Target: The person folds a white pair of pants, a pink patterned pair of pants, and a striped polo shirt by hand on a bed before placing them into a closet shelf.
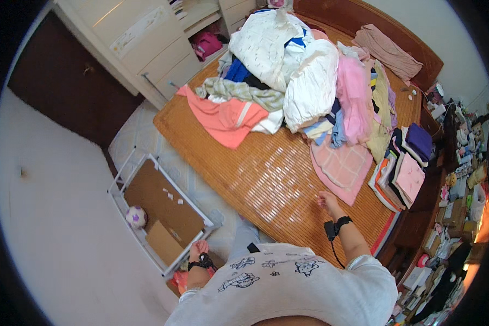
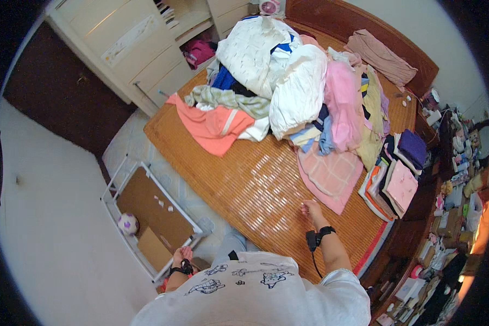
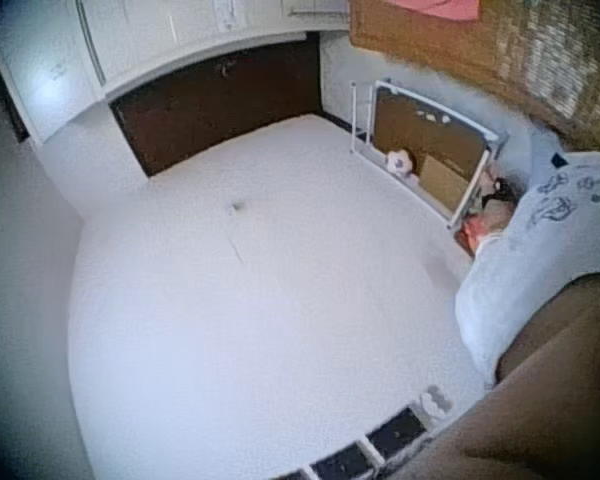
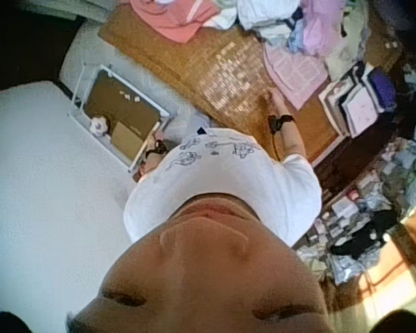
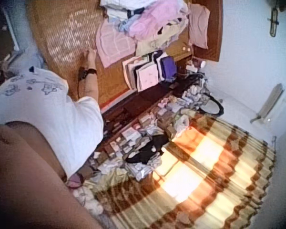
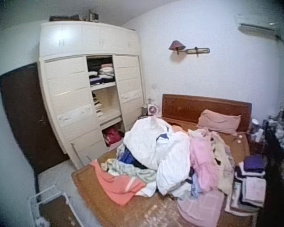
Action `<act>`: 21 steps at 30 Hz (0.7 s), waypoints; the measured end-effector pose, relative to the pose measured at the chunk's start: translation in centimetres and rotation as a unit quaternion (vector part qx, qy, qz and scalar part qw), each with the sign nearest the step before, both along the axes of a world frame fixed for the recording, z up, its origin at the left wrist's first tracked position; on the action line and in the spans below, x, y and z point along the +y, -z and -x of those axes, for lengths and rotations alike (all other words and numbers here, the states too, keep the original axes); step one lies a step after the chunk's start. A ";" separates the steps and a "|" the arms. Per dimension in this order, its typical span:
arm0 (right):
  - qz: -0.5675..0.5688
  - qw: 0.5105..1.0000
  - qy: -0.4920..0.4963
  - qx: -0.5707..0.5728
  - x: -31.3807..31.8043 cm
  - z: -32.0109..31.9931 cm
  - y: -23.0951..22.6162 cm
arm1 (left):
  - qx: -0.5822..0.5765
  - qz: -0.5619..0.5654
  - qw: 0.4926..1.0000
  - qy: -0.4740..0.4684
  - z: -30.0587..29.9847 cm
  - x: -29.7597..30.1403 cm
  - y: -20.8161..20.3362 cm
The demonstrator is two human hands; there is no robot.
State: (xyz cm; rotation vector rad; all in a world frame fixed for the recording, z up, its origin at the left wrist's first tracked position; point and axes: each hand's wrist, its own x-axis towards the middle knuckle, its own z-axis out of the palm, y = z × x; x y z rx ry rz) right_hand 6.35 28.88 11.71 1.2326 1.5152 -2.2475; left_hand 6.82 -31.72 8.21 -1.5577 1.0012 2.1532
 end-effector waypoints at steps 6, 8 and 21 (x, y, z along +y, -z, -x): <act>0.036 0.997 0.070 0.022 -4.0 14.4 0.8 | 0.104 0.037 0.981 0.162 16.7 0.4 -4.4; 0.046 0.991 0.111 0.051 -4.1 19.7 1.3 | 0.106 0.058 0.972 0.203 20.3 -0.5 -6.3; 0.081 0.939 0.296 0.154 2.8 37.2 0.5 | -0.072 0.058 0.941 0.326 31.0 -7.4 1.6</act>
